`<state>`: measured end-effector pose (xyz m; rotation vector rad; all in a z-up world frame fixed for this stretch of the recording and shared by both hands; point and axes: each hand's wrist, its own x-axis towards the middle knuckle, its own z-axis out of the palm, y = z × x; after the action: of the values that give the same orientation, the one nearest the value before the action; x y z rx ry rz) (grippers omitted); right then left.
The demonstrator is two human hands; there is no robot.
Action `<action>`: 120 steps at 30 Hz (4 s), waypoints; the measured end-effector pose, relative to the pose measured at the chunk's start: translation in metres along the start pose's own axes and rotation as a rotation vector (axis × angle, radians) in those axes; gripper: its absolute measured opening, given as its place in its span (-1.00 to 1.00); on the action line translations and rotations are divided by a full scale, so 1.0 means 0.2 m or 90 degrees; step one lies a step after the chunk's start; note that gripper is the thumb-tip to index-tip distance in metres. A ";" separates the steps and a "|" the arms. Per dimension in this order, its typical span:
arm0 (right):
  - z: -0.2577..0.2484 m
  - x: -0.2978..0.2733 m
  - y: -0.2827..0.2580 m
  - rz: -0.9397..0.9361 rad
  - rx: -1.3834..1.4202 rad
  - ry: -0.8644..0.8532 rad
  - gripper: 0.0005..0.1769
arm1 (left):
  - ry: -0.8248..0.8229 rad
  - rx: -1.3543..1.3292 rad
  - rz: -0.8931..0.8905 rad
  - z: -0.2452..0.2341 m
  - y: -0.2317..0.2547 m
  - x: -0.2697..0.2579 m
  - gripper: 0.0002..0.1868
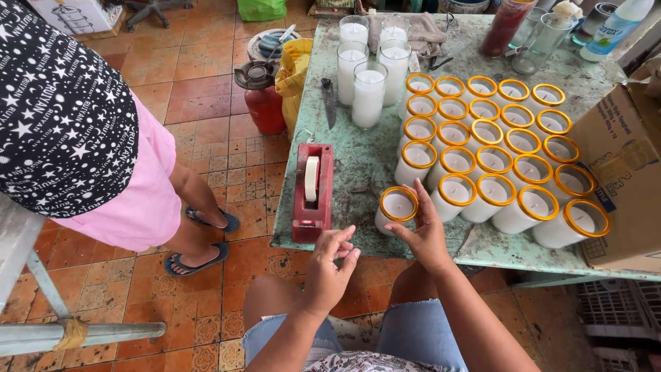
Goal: The person places small round labels onto the tops of candles using a tape dispenser and their hands.
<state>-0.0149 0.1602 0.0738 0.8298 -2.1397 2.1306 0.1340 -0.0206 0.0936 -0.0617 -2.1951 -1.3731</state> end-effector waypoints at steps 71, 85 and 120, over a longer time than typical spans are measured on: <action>0.32 -0.34 -0.17 0.098 0.069 -0.064 -0.27 | -0.024 -0.017 -0.331 -0.15 -0.06 -0.10 -0.84; 0.02 -0.34 -0.37 -0.016 -0.188 -0.049 -0.09 | -0.087 0.342 0.114 -0.01 0.14 0.12 -0.68; -0.23 0.14 -0.08 -0.368 -0.634 -0.343 -0.13 | 0.040 0.466 0.295 0.27 0.01 0.40 -0.66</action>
<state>-0.0495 0.1946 0.1026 1.6375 -2.3012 0.4665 0.0447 0.0057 0.1141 -0.2324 -2.3012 -0.2877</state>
